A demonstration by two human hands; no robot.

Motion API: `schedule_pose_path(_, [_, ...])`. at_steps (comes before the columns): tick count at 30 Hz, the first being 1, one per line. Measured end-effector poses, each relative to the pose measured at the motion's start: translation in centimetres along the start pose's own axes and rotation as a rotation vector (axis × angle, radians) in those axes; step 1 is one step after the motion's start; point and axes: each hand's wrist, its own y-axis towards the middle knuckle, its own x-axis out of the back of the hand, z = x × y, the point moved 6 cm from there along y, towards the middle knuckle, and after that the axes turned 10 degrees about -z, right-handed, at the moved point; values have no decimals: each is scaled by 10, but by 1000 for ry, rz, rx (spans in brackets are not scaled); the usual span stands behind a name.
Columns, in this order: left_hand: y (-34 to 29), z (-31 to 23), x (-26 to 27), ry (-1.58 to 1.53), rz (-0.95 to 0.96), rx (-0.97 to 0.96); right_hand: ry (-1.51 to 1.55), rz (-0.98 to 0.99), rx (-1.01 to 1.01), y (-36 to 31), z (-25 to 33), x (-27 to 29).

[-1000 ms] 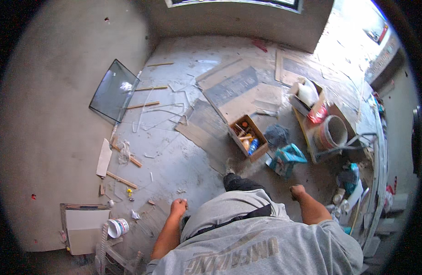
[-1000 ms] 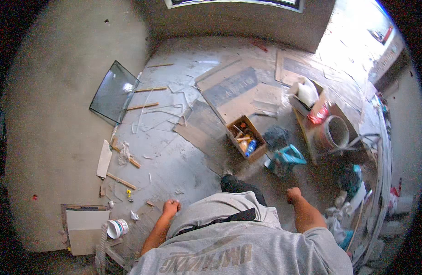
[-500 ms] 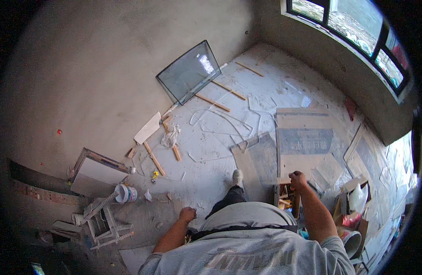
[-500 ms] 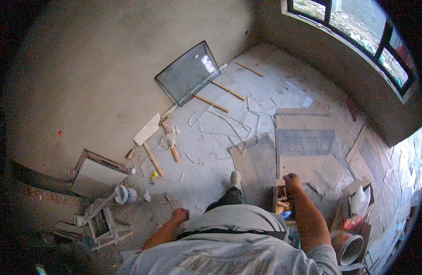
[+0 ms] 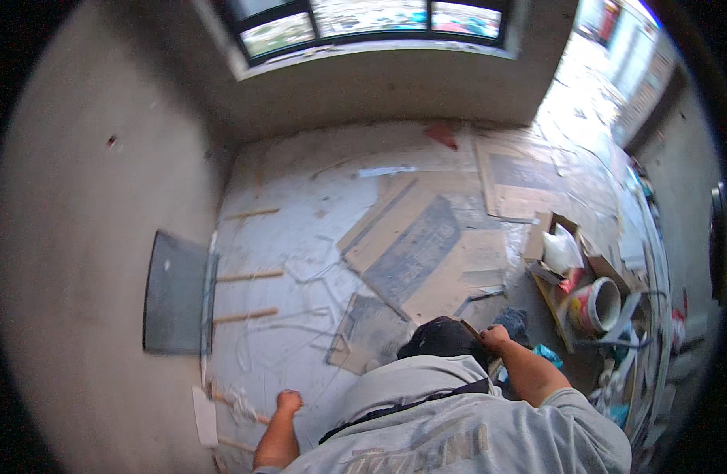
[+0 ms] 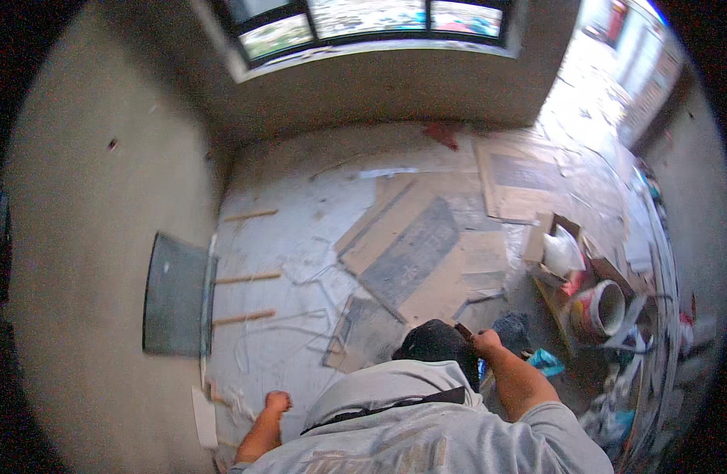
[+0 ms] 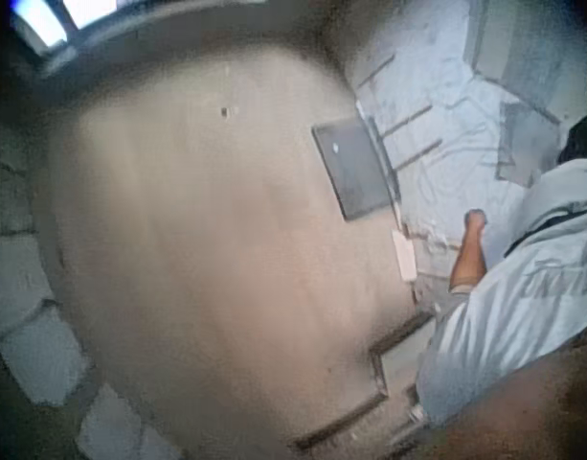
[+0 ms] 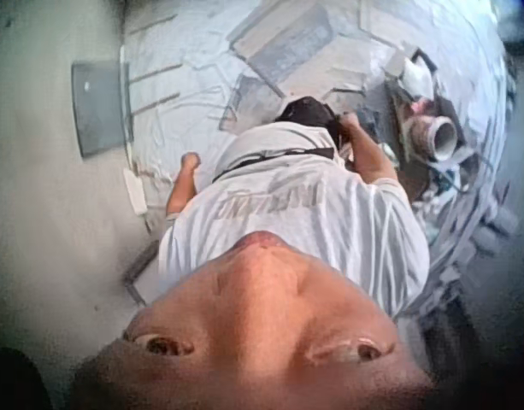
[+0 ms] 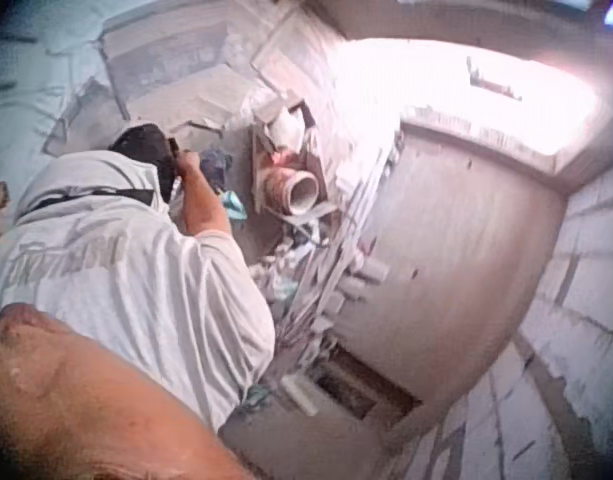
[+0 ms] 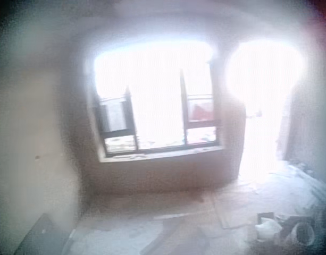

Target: The person walks through a cluttered construction site, exits the building, and approaches a white pickup truck. They lift a long metal frame from the truck bed and place it back inside, then adjust a black strap over the frame.

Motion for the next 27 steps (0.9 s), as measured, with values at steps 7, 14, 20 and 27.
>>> schedule_pose_path(7, [29,-395,12,-161,-450,-171,-169,-40,86,115,-51,4])
schedule_pose_path(14, [44,-622,-216,245,-167,-357,174,-44,-79,206,10,164])
schedule_pose_path(20, [99,-770,-310,53,-92,-275,833,-297,-344,343,-10,346])
schedule_pose_path(27, [189,-956,-422,554,-57,-168,1101,-463,-478,468,-135,407])
